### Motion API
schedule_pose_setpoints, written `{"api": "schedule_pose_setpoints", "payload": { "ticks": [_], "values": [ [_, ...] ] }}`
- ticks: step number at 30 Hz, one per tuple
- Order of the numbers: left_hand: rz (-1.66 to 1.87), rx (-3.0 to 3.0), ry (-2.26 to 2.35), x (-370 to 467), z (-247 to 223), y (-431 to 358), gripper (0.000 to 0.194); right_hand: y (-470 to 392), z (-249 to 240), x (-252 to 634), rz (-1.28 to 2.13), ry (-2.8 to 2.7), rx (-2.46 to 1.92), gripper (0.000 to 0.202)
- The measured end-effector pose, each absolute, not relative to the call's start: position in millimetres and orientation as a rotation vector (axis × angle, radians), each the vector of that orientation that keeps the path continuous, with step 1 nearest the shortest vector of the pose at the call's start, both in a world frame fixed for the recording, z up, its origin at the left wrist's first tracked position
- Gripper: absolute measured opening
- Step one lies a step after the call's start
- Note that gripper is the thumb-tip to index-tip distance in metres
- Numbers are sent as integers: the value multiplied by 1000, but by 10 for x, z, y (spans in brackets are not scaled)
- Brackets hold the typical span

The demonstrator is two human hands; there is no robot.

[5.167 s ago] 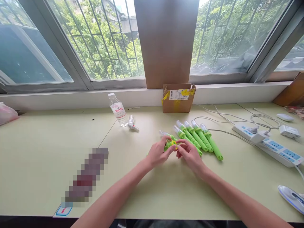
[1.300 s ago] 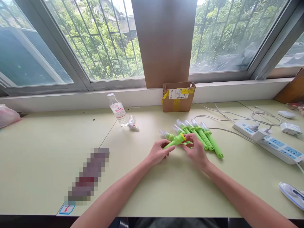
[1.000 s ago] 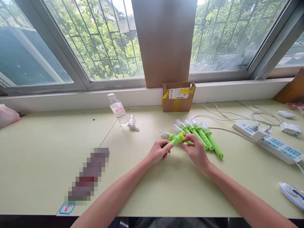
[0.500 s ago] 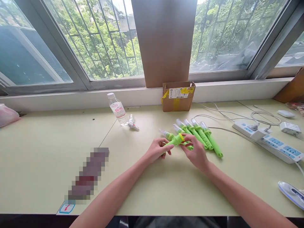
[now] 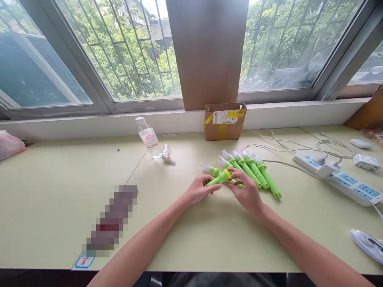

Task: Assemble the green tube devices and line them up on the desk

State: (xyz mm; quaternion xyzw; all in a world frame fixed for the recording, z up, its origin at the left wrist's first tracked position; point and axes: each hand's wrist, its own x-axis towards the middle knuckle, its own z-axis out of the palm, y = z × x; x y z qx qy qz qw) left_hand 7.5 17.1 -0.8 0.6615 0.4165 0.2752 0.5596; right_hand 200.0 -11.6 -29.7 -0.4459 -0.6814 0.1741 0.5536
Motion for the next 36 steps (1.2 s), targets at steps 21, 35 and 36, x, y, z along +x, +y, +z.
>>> {"api": "schedule_pose_setpoints", "payload": {
  "ticks": [21, 35, 36],
  "values": [
    [691, 1612, 902, 68, -26, 169, 42, -121, -298, 2012, 392, -1625, -1038, 17],
    [668, 1510, 1003, 79, -18, 137, 38, -112, -337, 1994, 456, -1628, -1026, 23],
    [676, 1509, 1006, 81, -16, 135, 37, -119, -337, 1991, 441, -1627, -1019, 22]
  ]
}}
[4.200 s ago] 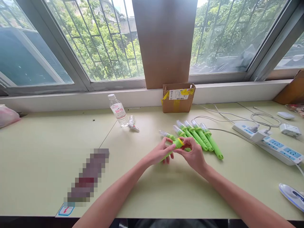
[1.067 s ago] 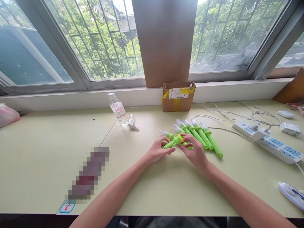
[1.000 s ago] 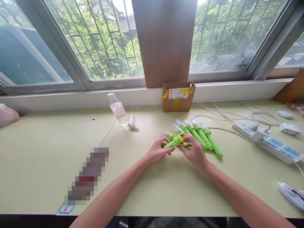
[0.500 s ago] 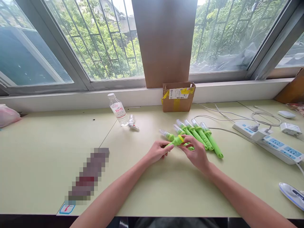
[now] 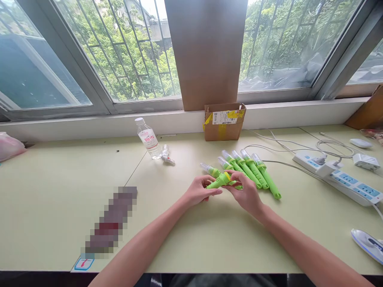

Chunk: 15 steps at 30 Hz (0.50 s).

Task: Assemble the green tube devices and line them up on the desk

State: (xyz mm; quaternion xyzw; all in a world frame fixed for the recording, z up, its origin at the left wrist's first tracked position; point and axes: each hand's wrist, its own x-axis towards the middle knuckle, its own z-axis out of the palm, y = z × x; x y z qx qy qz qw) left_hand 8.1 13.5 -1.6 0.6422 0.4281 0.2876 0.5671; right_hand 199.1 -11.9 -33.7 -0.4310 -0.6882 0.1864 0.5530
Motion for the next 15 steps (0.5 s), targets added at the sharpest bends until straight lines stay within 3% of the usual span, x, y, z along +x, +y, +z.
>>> {"api": "schedule_pose_setpoints", "payload": {
  "ticks": [15],
  "values": [
    [658, 1529, 950, 71, -5, 142, 34, -130, -291, 1982, 466, -1632, -1021, 26]
  ]
}}
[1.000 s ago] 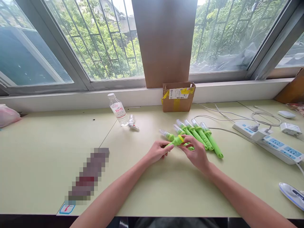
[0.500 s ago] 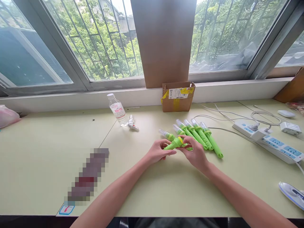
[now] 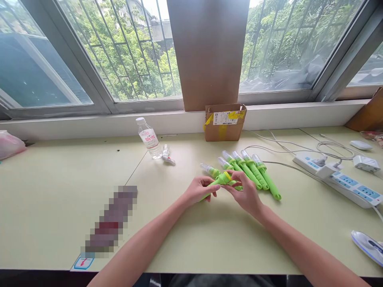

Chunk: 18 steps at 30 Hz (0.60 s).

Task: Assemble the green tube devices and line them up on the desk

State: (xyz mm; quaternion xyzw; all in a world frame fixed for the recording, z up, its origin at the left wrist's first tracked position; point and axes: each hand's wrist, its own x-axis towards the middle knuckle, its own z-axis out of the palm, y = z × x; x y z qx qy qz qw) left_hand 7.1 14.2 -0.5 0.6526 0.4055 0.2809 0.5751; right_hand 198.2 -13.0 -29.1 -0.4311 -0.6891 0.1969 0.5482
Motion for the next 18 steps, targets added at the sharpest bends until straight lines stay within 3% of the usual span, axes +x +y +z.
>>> {"api": "schedule_pose_setpoints", "payload": {
  "ticks": [9, 13, 18],
  "values": [
    [1024, 2370, 1195, 35, -143, 176, 33, -118, -304, 1991, 374, -1475, -1084, 28],
    [1204, 2737, 1107, -28, -194, 214, 17, -126, -291, 1983, 401, -1356, -1082, 30],
    [1524, 3008, 922, -47, -189, 250, 21, -121, -296, 2003, 587, -1316, -1064, 36]
  ]
}}
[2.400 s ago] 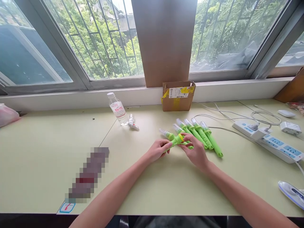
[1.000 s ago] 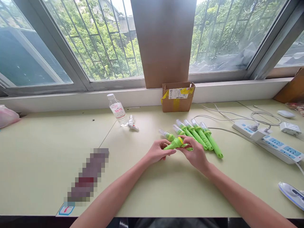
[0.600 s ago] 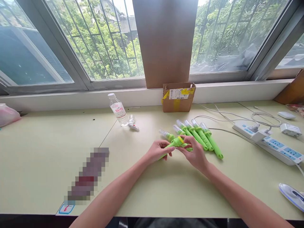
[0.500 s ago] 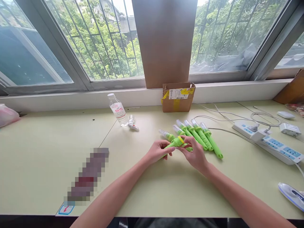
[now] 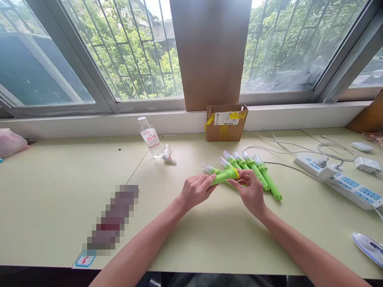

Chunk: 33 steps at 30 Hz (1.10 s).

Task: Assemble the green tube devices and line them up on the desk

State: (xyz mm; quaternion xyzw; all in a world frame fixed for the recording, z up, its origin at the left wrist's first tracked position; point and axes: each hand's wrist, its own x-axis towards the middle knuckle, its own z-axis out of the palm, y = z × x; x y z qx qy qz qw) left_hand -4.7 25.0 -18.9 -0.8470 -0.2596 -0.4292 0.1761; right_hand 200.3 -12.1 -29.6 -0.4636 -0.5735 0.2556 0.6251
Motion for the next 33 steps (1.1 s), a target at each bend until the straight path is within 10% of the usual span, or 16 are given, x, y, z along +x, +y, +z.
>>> {"api": "schedule_pose_setpoints", "payload": {
  "ticks": [33],
  "values": [
    [-1149, -2736, -1198, -38, -111, 166, 23, -141, -327, 1994, 595, -1375, -1088, 28]
  ]
}}
